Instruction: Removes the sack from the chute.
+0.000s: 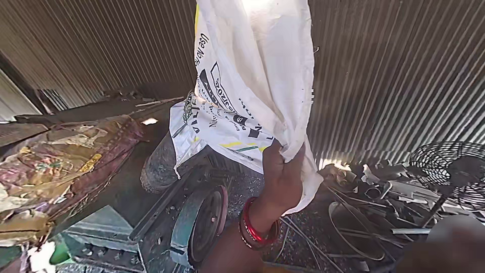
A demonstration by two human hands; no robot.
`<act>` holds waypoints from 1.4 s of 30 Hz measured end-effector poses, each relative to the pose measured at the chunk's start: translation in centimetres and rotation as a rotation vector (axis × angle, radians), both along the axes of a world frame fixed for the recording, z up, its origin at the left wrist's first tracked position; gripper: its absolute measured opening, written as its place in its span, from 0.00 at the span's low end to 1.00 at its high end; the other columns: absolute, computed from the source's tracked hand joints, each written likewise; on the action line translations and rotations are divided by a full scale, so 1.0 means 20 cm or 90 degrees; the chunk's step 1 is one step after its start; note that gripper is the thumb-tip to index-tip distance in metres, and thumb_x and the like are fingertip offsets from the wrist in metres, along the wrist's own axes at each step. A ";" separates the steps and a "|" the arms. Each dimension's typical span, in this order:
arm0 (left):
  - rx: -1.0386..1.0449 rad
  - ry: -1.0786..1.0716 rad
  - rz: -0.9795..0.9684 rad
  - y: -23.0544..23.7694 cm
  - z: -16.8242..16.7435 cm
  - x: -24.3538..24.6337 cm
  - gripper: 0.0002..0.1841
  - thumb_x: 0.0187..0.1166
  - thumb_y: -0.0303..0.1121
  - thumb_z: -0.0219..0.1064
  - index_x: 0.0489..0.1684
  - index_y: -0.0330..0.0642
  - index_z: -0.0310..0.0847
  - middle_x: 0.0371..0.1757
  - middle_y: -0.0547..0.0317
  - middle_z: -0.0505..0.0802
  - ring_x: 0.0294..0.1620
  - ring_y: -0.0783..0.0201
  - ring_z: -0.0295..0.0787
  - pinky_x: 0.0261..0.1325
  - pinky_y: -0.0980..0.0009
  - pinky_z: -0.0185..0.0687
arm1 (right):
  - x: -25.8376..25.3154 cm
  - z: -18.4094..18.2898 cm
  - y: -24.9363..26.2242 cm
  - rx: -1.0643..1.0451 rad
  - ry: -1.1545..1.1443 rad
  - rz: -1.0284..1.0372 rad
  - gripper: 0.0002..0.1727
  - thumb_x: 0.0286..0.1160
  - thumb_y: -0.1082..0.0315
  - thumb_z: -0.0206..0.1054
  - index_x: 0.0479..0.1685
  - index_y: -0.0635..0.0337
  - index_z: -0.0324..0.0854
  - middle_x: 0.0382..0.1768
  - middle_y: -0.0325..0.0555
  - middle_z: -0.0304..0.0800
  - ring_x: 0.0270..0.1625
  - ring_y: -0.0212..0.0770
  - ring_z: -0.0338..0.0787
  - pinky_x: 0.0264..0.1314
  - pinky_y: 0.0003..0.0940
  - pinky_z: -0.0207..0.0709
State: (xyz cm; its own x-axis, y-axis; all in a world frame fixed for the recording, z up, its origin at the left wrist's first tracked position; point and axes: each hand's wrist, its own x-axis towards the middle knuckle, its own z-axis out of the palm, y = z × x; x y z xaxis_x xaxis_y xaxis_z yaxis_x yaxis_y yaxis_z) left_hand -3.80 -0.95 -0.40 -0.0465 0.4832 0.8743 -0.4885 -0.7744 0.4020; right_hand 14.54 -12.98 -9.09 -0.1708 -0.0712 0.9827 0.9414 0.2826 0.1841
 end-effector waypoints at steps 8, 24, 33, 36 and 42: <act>-0.022 0.009 -0.058 0.04 0.00 0.06 0.11 0.85 0.24 0.52 0.42 0.48 0.81 0.33 0.83 0.90 0.38 0.90 0.86 0.48 0.84 0.85 | -0.04 0.02 0.02 -0.002 -0.012 0.026 0.15 0.92 0.57 0.49 0.68 0.49 0.70 0.72 0.30 0.73 0.80 0.21 0.67 0.82 0.21 0.56; -0.028 -0.011 -0.060 0.02 0.01 0.07 0.11 0.86 0.25 0.53 0.43 0.51 0.81 0.33 0.84 0.90 0.38 0.90 0.86 0.48 0.84 0.85 | -0.02 -0.01 0.04 -0.017 -0.010 0.035 0.14 0.90 0.56 0.51 0.64 0.47 0.72 0.71 0.31 0.73 0.80 0.23 0.69 0.82 0.23 0.58; -0.032 -0.003 -0.044 0.03 0.01 0.10 0.12 0.84 0.23 0.51 0.43 0.48 0.81 0.33 0.83 0.89 0.38 0.90 0.86 0.48 0.84 0.85 | -0.01 -0.02 0.03 -0.011 -0.007 0.037 0.13 0.90 0.56 0.51 0.64 0.48 0.72 0.71 0.32 0.74 0.80 0.23 0.69 0.82 0.23 0.59; -0.033 0.001 -0.045 0.04 0.01 0.11 0.11 0.84 0.23 0.51 0.44 0.46 0.81 0.34 0.82 0.89 0.39 0.90 0.85 0.49 0.84 0.84 | -0.01 -0.02 0.03 -0.010 -0.008 0.033 0.12 0.90 0.57 0.51 0.61 0.49 0.72 0.69 0.33 0.74 0.79 0.24 0.69 0.81 0.23 0.59; -0.020 0.002 -0.030 0.04 0.01 0.11 0.11 0.84 0.24 0.52 0.42 0.47 0.81 0.33 0.83 0.88 0.38 0.90 0.85 0.48 0.84 0.84 | -0.01 -0.02 0.02 -0.007 -0.003 0.025 0.13 0.90 0.55 0.52 0.62 0.48 0.72 0.69 0.32 0.74 0.79 0.23 0.69 0.82 0.23 0.58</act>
State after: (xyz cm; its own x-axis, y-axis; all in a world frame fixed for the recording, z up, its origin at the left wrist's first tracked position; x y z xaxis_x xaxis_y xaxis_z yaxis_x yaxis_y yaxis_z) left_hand -1.57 -0.08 -0.15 -0.0204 0.5122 0.8586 -0.5227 -0.7375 0.4275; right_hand 14.33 -12.53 -9.58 -0.1724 -0.0672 0.9827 0.9287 0.3215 0.1849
